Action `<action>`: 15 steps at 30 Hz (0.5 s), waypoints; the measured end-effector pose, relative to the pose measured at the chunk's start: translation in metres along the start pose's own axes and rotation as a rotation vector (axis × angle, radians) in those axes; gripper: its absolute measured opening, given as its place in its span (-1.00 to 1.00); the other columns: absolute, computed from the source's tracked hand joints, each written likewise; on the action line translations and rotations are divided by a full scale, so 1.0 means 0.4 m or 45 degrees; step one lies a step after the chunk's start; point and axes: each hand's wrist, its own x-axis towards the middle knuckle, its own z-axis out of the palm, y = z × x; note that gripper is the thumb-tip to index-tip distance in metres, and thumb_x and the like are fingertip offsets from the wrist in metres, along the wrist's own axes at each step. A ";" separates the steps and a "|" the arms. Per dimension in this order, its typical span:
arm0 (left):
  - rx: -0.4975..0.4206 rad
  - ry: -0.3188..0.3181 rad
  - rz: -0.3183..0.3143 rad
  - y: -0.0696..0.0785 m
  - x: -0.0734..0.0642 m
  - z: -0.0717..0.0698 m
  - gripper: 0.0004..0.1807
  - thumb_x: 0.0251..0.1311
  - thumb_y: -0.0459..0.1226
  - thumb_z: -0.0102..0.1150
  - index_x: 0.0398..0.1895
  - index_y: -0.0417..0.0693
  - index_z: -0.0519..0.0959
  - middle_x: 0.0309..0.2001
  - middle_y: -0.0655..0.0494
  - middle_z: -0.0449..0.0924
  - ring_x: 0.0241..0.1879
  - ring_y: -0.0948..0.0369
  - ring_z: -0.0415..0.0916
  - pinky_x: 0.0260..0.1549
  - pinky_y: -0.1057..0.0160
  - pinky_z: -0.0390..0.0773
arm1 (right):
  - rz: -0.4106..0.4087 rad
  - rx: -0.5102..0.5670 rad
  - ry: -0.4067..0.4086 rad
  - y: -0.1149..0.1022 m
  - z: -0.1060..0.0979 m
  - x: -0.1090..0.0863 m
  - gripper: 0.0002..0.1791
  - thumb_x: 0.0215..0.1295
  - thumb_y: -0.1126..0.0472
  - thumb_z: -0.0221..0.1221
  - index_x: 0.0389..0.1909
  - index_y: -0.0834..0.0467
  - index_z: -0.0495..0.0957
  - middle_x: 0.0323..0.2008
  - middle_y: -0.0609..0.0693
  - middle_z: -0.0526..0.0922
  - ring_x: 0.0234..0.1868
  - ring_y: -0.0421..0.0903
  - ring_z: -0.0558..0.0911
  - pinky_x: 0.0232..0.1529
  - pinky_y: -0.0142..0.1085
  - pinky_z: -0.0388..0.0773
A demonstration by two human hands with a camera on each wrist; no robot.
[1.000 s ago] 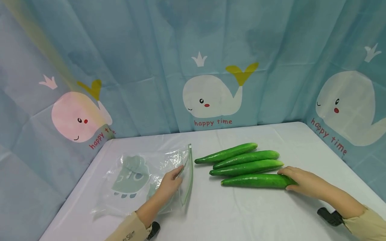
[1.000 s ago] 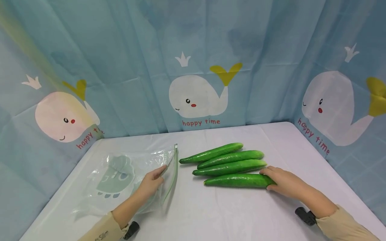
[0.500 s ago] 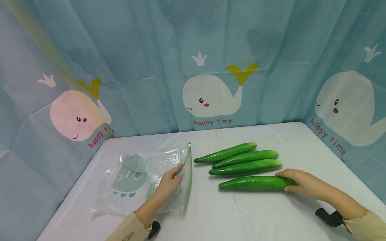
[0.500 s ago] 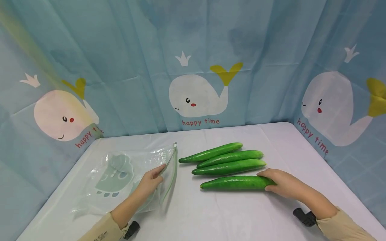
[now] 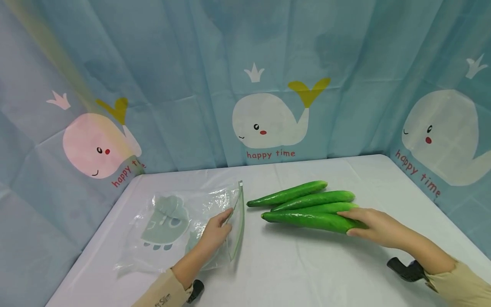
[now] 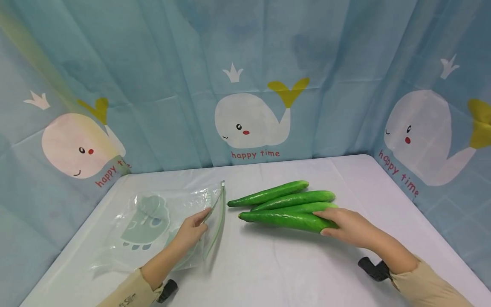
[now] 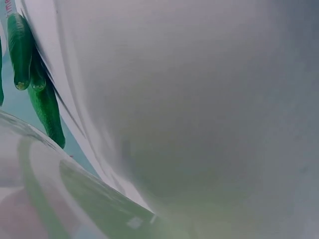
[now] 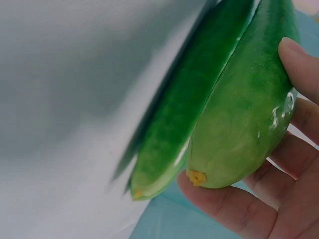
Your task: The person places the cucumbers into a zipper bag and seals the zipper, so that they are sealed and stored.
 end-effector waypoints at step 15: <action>0.083 0.008 0.015 0.009 -0.004 0.002 -0.36 0.09 -0.50 -0.10 0.35 -0.36 0.30 0.36 -0.27 0.27 0.39 -0.21 0.09 0.30 -0.16 0.17 | -0.072 -0.001 -0.018 -0.053 0.006 0.057 -0.45 0.27 0.07 0.25 0.18 0.34 0.50 0.08 0.19 0.59 0.10 0.19 0.55 -0.02 0.03 0.53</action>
